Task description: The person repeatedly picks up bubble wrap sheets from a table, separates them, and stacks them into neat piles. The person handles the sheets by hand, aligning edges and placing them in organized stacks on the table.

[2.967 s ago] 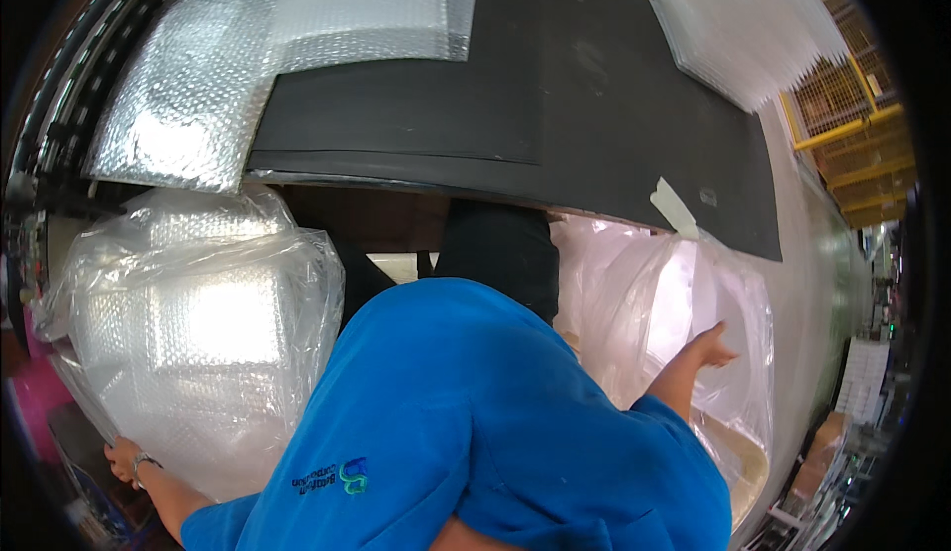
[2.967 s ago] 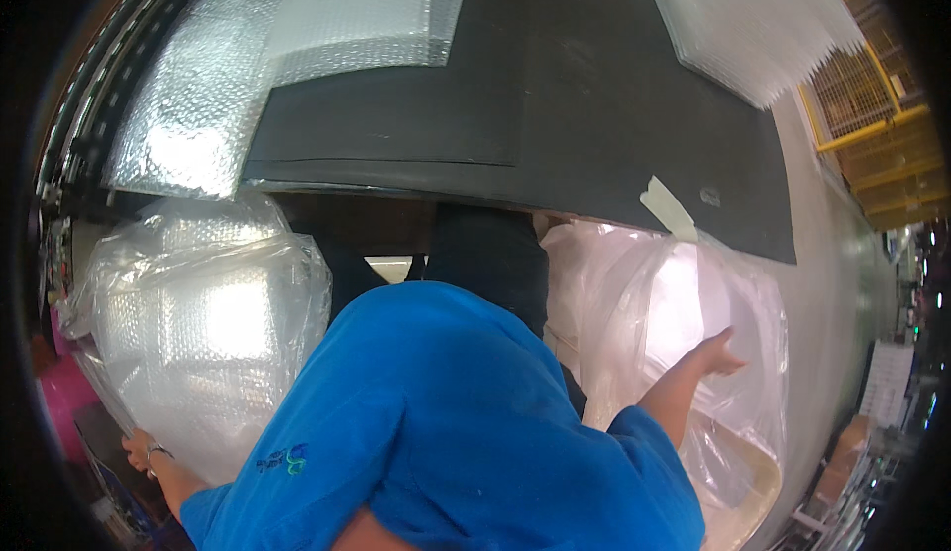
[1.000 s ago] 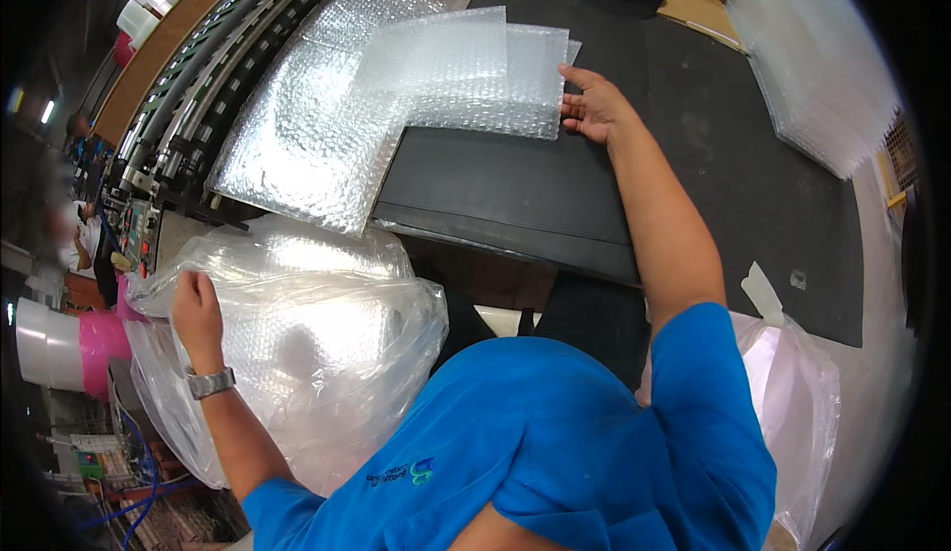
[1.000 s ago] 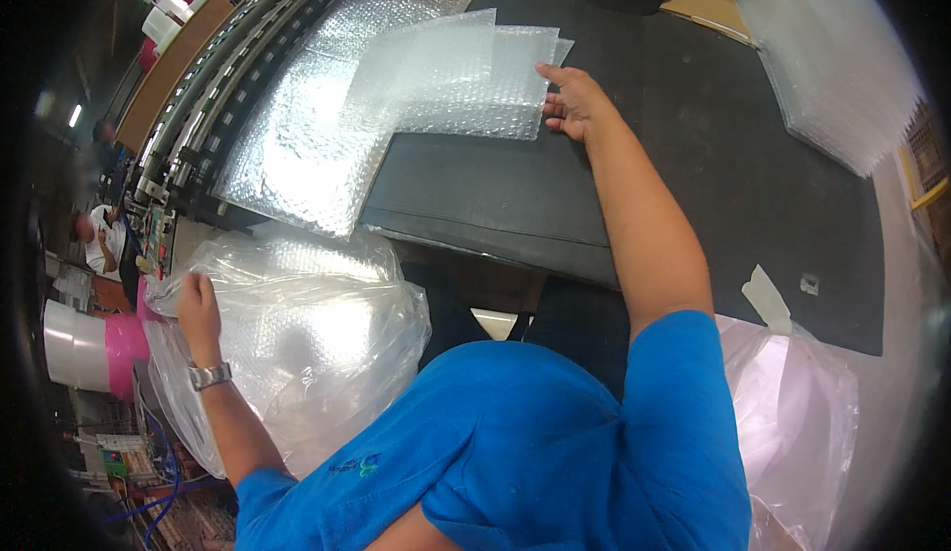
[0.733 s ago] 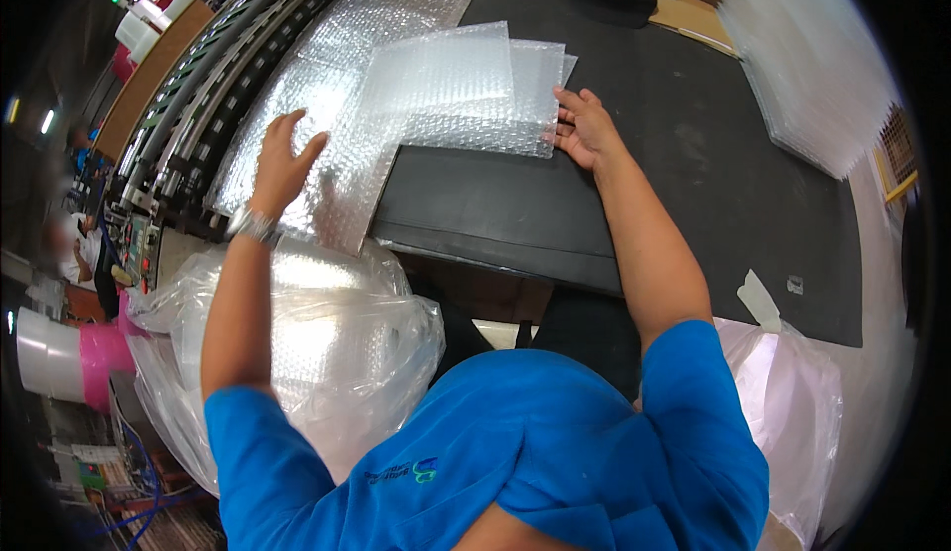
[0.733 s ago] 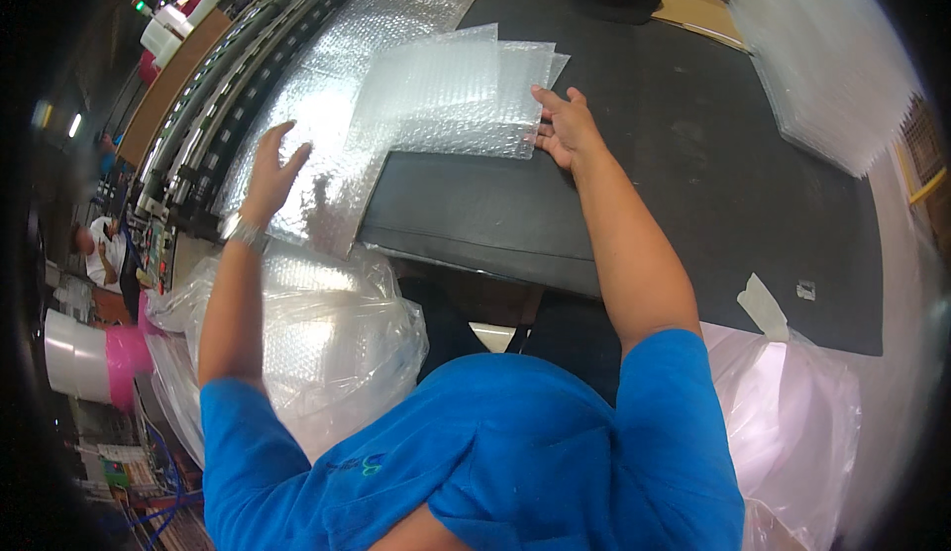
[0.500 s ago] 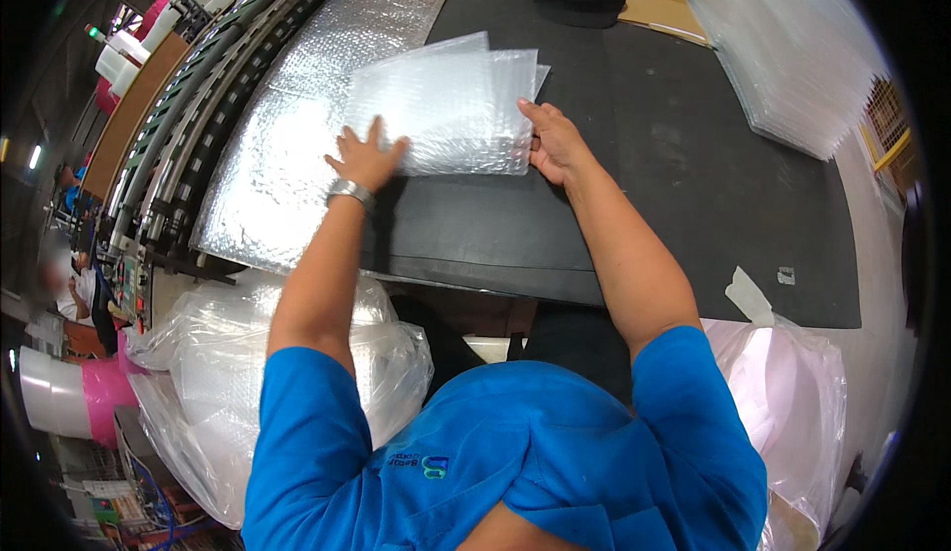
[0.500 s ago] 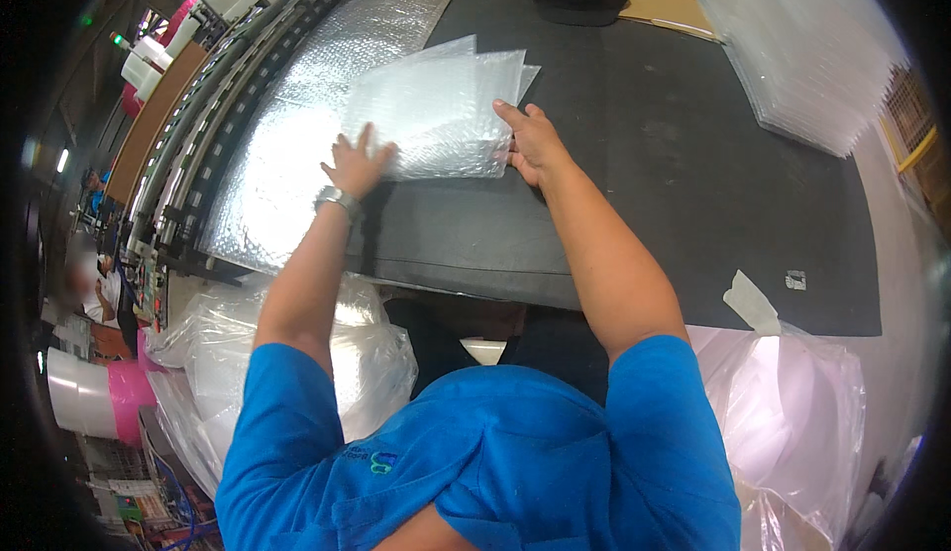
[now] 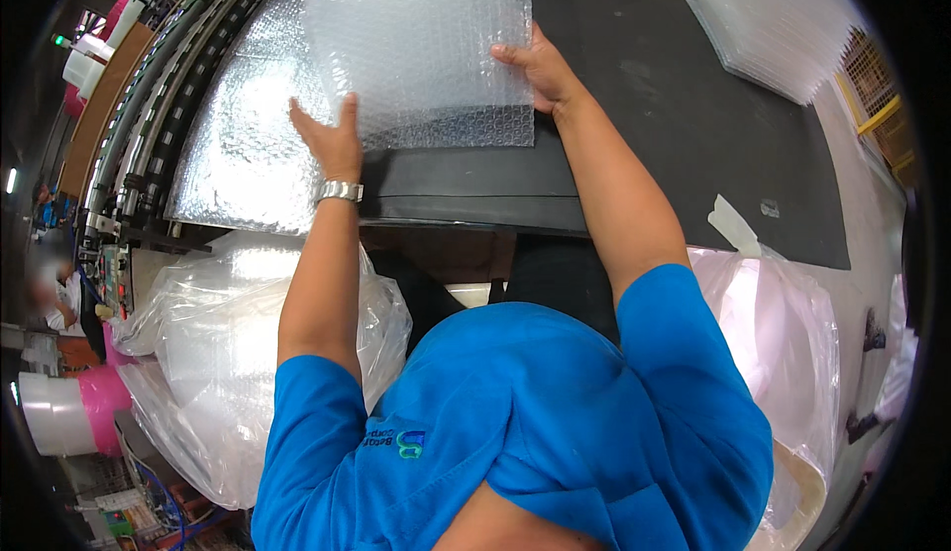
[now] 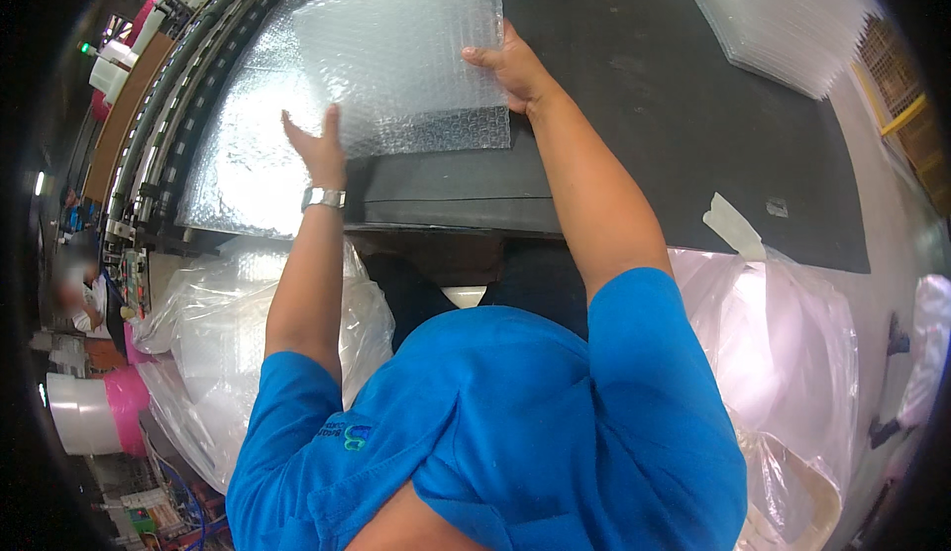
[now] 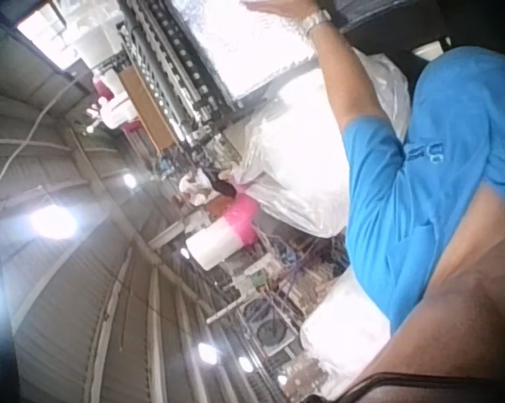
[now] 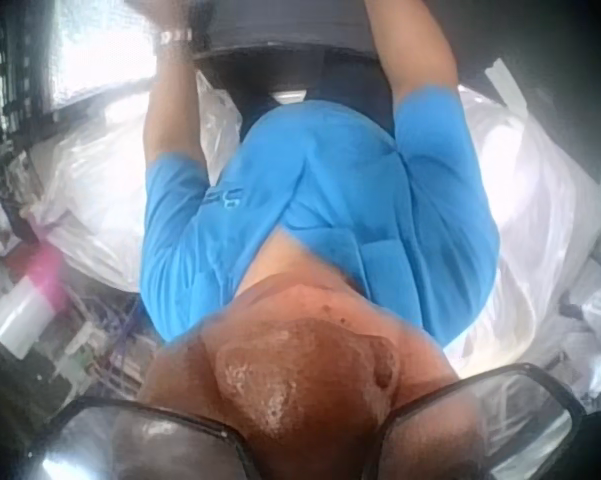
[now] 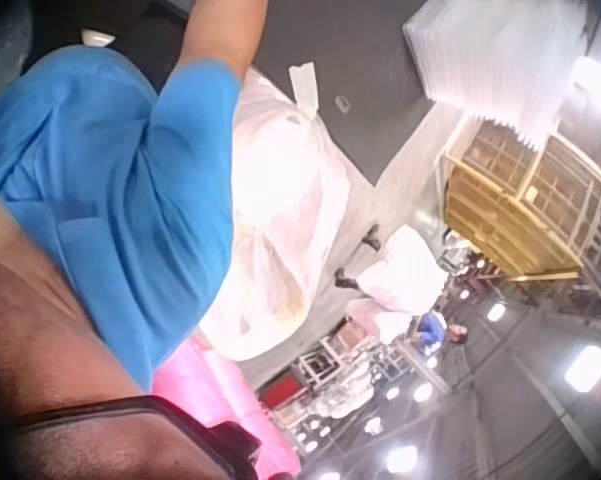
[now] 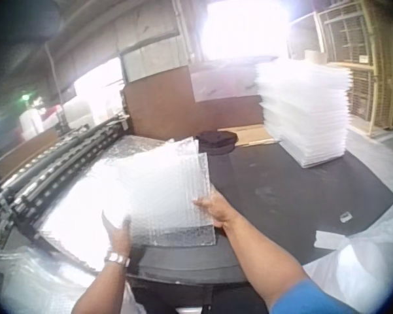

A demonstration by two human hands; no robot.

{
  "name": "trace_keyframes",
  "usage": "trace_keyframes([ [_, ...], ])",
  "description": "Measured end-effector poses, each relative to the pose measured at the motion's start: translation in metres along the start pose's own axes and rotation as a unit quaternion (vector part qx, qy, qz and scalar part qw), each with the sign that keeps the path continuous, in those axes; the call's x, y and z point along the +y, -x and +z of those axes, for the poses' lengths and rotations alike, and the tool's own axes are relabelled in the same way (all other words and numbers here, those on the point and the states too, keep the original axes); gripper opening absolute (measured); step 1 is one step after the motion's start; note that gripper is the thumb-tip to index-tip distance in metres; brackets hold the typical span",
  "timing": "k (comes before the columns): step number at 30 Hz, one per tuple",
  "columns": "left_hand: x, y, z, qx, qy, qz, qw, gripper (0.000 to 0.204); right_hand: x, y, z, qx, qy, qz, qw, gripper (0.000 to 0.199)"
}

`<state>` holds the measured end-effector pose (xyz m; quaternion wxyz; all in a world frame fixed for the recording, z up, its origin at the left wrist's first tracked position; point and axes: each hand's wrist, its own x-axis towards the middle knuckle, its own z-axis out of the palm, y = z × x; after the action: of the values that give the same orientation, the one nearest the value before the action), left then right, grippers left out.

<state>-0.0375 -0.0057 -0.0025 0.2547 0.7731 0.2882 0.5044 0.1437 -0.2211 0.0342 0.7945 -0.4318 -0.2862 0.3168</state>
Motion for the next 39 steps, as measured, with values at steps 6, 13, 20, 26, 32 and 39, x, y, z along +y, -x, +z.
trace_keyframes([
  [6,0.064,-0.012,-0.050,-0.122,0.362,-0.026,0.924,0.102,-0.038,0.032,0.007,-0.082,0.121,-0.120,0.982,0.063],
  [13,0.051,0.024,-0.038,-0.112,0.326,-0.029,0.938,0.116,-0.045,0.085,-0.018,-0.039,0.182,-0.036,0.982,0.051],
  [20,0.059,0.024,-0.029,-0.090,0.396,-0.034,0.913,0.112,-0.046,0.093,-0.030,-0.016,0.104,-0.084,0.991,0.045],
  [26,0.044,0.021,-0.025,-0.211,0.387,-0.121,0.890,0.077,-0.040,0.096,-0.038,0.023,0.151,-0.082,0.985,0.049],
  [32,0.059,0.042,-0.012,-0.252,0.523,-0.295,0.759,0.065,-0.031,0.085,-0.022,0.070,0.170,-0.070,0.980,0.049],
  [39,0.043,-0.001,-0.011,-0.125,0.319,-0.243,0.908,0.072,-0.029,0.089,-0.029,0.078,0.096,-0.040,0.992,0.054],
])
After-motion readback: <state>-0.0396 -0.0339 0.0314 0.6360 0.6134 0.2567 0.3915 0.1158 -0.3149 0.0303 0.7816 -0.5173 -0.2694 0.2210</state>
